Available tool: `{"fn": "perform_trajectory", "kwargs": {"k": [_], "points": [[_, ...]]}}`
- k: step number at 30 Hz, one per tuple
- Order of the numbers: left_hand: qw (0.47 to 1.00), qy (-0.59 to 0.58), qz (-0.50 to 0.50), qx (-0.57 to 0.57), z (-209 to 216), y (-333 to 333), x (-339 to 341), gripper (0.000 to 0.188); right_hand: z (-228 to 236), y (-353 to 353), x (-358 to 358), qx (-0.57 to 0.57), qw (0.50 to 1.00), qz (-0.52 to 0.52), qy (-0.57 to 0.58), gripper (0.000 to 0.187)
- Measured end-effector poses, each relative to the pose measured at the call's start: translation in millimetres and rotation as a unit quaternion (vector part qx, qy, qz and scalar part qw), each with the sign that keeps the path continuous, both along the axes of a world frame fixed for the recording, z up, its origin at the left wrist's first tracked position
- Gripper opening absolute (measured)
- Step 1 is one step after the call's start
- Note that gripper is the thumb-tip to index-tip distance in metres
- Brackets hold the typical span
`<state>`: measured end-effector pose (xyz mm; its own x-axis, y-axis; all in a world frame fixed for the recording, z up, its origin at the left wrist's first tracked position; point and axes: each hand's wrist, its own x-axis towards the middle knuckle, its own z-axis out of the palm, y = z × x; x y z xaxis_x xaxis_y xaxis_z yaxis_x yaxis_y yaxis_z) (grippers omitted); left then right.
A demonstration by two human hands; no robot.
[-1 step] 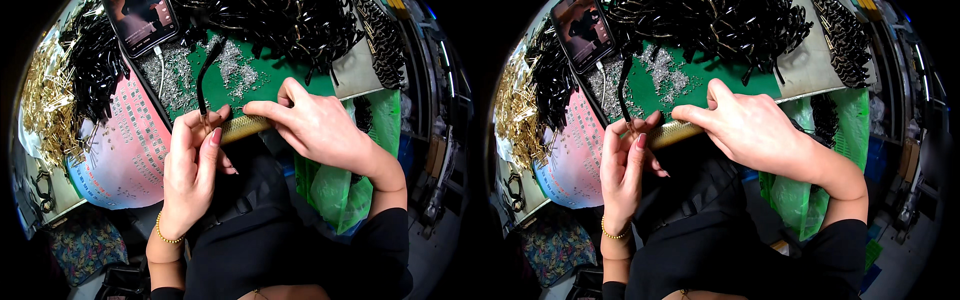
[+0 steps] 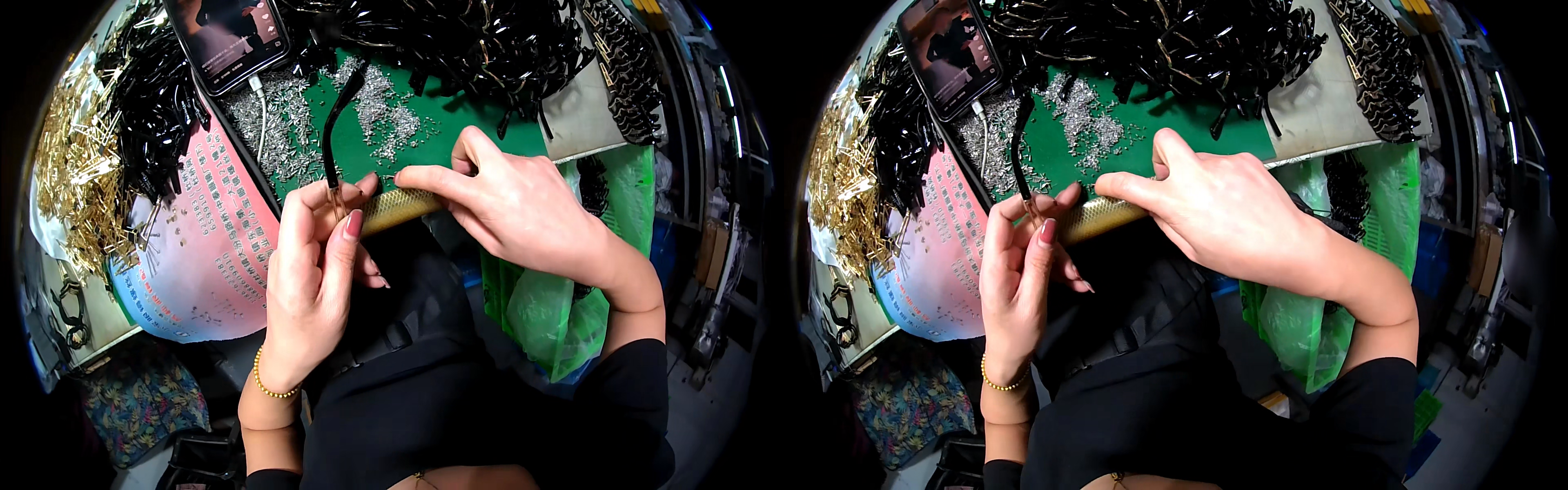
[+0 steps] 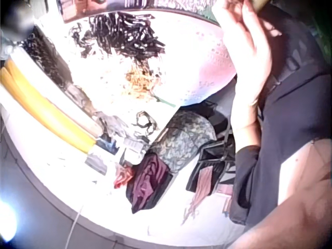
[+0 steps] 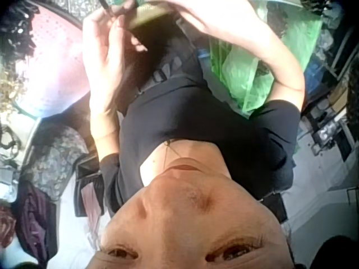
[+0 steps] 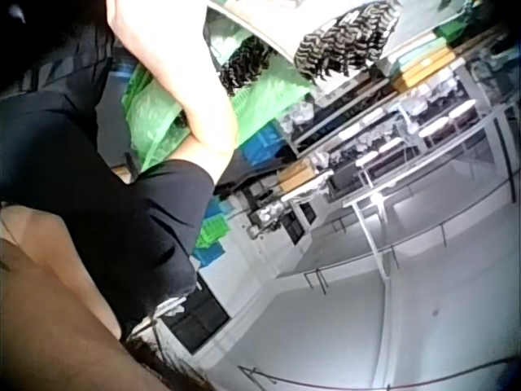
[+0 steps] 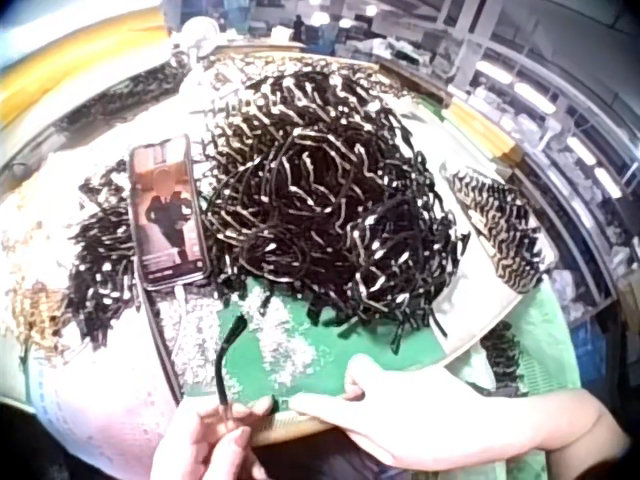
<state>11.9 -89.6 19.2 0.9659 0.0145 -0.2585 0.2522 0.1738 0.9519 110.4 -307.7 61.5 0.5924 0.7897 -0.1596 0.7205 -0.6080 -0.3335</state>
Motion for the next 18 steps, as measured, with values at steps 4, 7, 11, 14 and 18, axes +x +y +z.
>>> {"fn": "perform_trajectory", "kwargs": {"k": [4, 7, 11, 14, 18], "points": [[1.0, 0.011, 0.005, 0.018, 3.2, 1.8, -7.3, 0.023, -2.7, 0.9, 0.3, 0.012, 1.0, -0.001, 0.002, 0.044], [0.998, 0.003, 0.024, 0.05, 1.6, 6.5, -13.7, 0.022, -2.6, 2.0, 0.6, 0.013, 1.0, 0.002, 0.001, 0.044], [0.995, 0.01, 0.041, 0.092, 1.8, 12.1, -12.2, 0.023, 3.0, 9.3, 3.1, -0.039, 0.999, -0.003, 0.013, 0.044], [0.995, 0.031, 0.042, 0.084, -0.2, 14.4, -8.0, 0.024, 9.2, 14.5, 7.0, -0.057, 0.997, 0.002, 0.06, 0.046], [0.989, -0.011, 0.021, 0.144, -2.9, 14.8, -7.2, 0.022, 5.7, 26.5, 5.6, 0.097, 0.959, -0.013, 0.266, 0.044]]}}
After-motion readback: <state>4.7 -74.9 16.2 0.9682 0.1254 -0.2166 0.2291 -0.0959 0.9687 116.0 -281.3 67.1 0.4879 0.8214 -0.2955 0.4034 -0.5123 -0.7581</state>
